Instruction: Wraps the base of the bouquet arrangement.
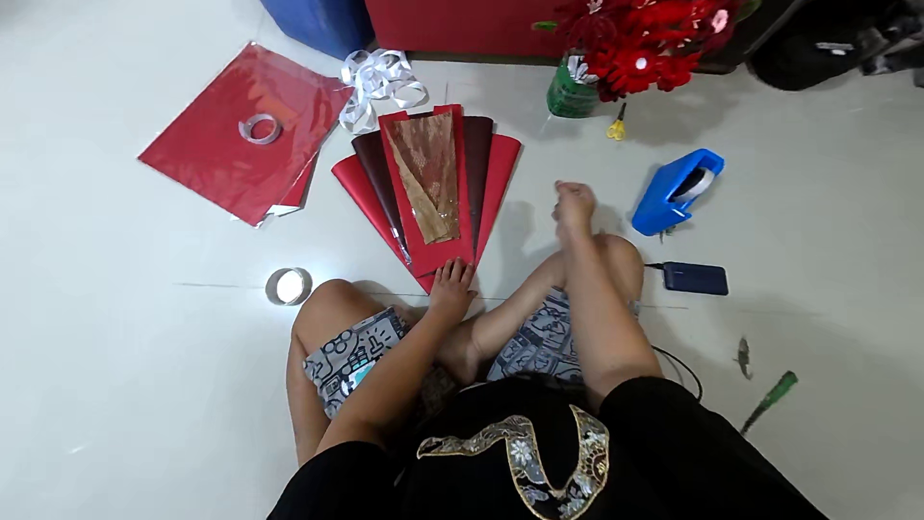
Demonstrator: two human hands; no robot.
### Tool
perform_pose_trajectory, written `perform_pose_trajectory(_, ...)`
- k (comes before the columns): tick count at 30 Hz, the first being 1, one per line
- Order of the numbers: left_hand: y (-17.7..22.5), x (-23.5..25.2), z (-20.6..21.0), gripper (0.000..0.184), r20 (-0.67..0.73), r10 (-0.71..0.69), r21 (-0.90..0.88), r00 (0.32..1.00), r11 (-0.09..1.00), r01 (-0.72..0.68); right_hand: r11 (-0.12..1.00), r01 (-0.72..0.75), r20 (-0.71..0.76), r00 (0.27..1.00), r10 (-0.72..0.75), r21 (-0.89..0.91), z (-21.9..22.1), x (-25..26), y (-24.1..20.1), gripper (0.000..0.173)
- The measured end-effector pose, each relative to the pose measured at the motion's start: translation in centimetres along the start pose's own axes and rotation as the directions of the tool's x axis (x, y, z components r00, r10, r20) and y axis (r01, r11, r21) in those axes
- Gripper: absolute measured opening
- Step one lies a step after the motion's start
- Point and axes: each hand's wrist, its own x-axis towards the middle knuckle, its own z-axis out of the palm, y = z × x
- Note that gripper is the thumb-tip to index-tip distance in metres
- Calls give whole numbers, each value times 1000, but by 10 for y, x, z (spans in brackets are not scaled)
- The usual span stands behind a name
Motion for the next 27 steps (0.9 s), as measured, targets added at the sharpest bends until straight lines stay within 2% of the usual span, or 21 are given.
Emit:
perform_pose_trajectory(2, 0, 0, 0, 68, -8, 5, 15, 1000, 1000, -5, 997, 50, -252, 967, -32, 66, -58, 25, -9, 37)
perform_pose_trajectory(4, 1, 1, -1, 67, -18, -1, 21, 1000, 1000, 2, 978, 80, -504, 863, 30, 195, -113, 48, -6, 41)
perform_pose_trajectory(6, 2, 2, -1, 67, -19, -9, 16, 1000, 1000, 9, 956, 91, -654, 747, 119, 277, -157, 66, 7, 47)
perform_pose_trajectory(7, 3, 1, 0, 67, -22, -12, 13, 1000, 1000, 12, 955, 58, -676, 719, 161, 290, -175, 72, 18, 50)
perform_pose_trajectory(8, 3, 2, 1, 67, -23, -15, 15, 1000, 1000, 15, 952, -3, -647, 732, 211, 307, -188, 76, 30, 53)
perform_pose_trajectory(10, 3, 3, 0, 67, -19, -22, 14, 1000, 1000, 22, 920, -147, -461, 829, 315, 365, -204, 81, 50, 69)
perform_pose_trajectory(11, 4, 3, -1, 67, -15, -25, 13, 1000, 1000, 25, 904, -206, -374, 858, 351, 376, -208, 83, 54, 71)
perform_pose_trajectory(13, 4, 3, -2, 67, -6, -31, 21, 1000, 999, 31, 892, -280, -291, 874, 390, 354, -210, 87, 55, 71)
perform_pose_trajectory(16, 5, 2, -1, 68, -1, -38, 33, 999, 999, 38, 906, -298, -295, 874, 386, 302, -211, 95, 49, 68)
perform_pose_trajectory(22, 6, 2, -3, 70, 18, -50, 57, 999, 997, 49, 907, -244, -362, 857, 368, 343, -201, 109, 43, 58)
perform_pose_trajectory(25, 5, 2, -2, 70, 22, -48, 65, 999, 997, 46, 903, -209, -424, 827, 368, 375, -201, 107, 46, 62)
perform_pose_trajectory(27, 3, 2, -1, 71, 31, -45, 73, 999, 996, 43, 914, -225, -421, 832, 360, 338, -203, 104, 51, 63)
